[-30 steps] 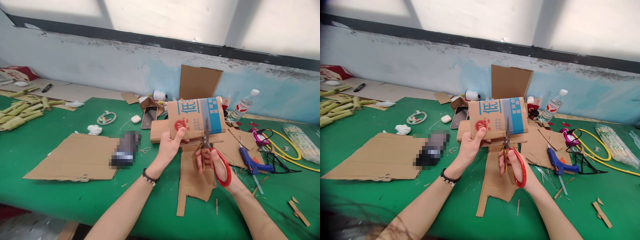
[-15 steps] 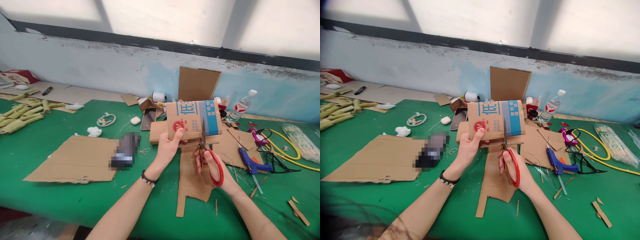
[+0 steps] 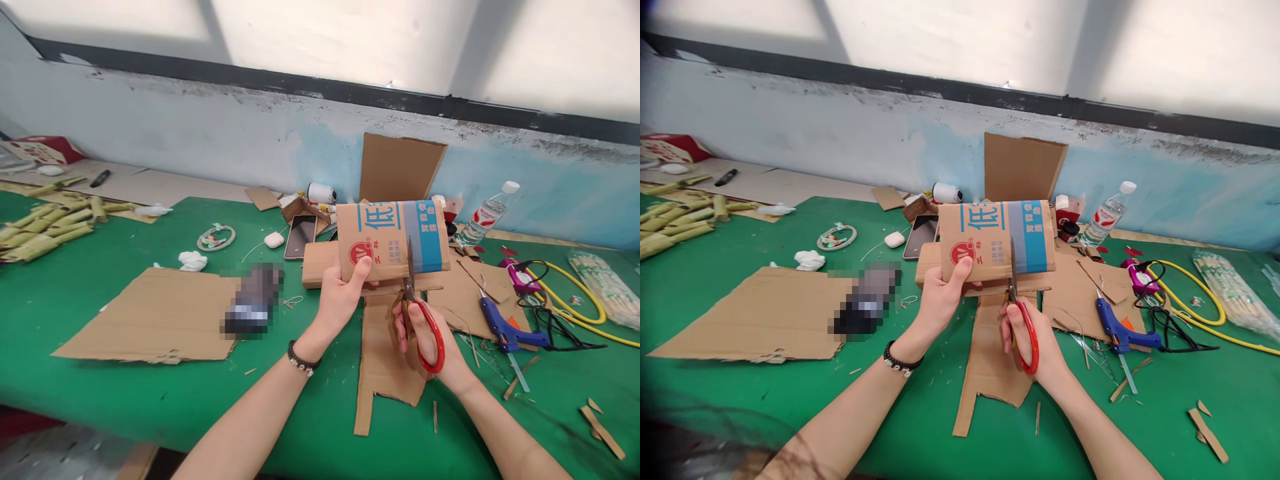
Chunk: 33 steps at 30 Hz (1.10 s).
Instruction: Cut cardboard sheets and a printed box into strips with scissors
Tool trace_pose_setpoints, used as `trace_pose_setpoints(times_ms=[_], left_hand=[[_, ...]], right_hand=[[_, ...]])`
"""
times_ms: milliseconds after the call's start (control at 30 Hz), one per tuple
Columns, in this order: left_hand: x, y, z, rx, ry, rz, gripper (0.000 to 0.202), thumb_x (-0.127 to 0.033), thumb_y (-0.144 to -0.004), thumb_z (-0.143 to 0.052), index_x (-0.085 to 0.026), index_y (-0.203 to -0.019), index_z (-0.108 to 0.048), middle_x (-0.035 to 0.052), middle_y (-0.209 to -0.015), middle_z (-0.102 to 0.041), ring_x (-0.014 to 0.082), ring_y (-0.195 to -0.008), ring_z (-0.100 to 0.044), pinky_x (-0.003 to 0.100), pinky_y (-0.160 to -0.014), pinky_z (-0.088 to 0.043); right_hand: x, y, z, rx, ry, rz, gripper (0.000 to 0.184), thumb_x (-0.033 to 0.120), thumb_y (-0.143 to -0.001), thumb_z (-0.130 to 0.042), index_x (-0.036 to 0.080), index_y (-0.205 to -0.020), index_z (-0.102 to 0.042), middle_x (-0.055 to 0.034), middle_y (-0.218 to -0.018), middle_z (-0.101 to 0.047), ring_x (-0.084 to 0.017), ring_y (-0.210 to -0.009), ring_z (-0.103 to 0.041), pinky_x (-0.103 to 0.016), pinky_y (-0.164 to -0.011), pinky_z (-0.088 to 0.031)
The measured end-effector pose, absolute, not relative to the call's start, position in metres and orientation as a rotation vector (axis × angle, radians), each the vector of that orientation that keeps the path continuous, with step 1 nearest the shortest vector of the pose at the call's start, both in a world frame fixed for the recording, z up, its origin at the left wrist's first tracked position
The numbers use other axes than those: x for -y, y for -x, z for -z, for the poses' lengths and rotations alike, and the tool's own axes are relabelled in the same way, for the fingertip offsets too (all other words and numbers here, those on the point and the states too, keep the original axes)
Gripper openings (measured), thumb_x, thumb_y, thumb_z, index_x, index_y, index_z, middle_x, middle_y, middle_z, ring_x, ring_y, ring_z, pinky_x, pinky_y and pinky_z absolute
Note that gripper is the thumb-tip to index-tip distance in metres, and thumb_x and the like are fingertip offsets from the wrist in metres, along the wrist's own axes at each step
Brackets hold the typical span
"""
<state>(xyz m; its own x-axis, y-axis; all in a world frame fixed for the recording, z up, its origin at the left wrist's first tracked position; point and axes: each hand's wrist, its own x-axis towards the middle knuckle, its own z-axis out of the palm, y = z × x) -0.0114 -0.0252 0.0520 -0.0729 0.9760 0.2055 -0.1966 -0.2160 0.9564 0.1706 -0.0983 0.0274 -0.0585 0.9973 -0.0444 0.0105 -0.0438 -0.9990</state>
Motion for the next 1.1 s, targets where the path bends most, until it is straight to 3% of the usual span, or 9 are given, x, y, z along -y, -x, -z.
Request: trace_pose_setpoints(times_ms=[300, 667, 867, 1100], left_hand=[[0.027, 0.008, -0.05, -0.995, -1.161, -1.517, 0.061, -0.068, -0.096, -0.082, -0.013, -0.123, -0.084, 0.0168, -0.129, -0.086, 0.0306, -0.101, -0.086, 0.034, -0.071, -0.076], [0.032, 0.007, -0.058, -0.954, -1.14, -1.515, 0.064, -0.071, -0.091, -0.085, -0.014, -0.118, -0.084, 0.0151, -0.117, -0.088, 0.0269, -0.084, -0.085, 0.035, -0.067, -0.076], [0.032, 0.008, -0.056, -0.955, -1.149, -1.516, 0.061, -0.07, -0.093, -0.084, -0.014, -0.118, -0.084, 0.0147, -0.121, -0.088, 0.0289, -0.096, -0.085, 0.033, -0.068, -0.075], [0.035, 0.009, -0.057, -0.926, -1.136, -1.515, 0.063, -0.069, -0.092, -0.085, -0.014, -0.123, -0.084, 0.0158, -0.122, -0.087, 0.03, -0.095, -0.086, 0.034, -0.067, -0.076]], right_hand=[[0.1, -0.169, -0.029, 1.217, 1.202, -1.281, 0.068, 0.092, -0.098, -0.062, 0.024, -0.092, -0.063, 0.002, -0.061, -0.063, -0.015, -0.043, -0.057, -0.03, -0.048, -0.047], [0.108, -0.165, -0.024, 1.138, 1.2, -1.295, 0.062, 0.086, -0.1, -0.064, 0.025, -0.088, -0.061, 0.0053, -0.057, -0.056, -0.012, -0.038, -0.049, -0.026, -0.038, -0.042], [0.112, -0.162, -0.026, 1.106, 1.228, -1.289, 0.063, 0.088, -0.097, -0.066, 0.026, -0.087, -0.059, 0.0069, -0.054, -0.052, -0.011, -0.035, -0.044, -0.026, -0.035, -0.039], [0.117, -0.161, -0.034, 1.075, 1.295, -1.245, 0.069, 0.095, -0.091, -0.067, 0.027, -0.082, -0.06, 0.0074, -0.049, -0.046, -0.011, -0.033, -0.038, -0.026, -0.031, -0.032]])
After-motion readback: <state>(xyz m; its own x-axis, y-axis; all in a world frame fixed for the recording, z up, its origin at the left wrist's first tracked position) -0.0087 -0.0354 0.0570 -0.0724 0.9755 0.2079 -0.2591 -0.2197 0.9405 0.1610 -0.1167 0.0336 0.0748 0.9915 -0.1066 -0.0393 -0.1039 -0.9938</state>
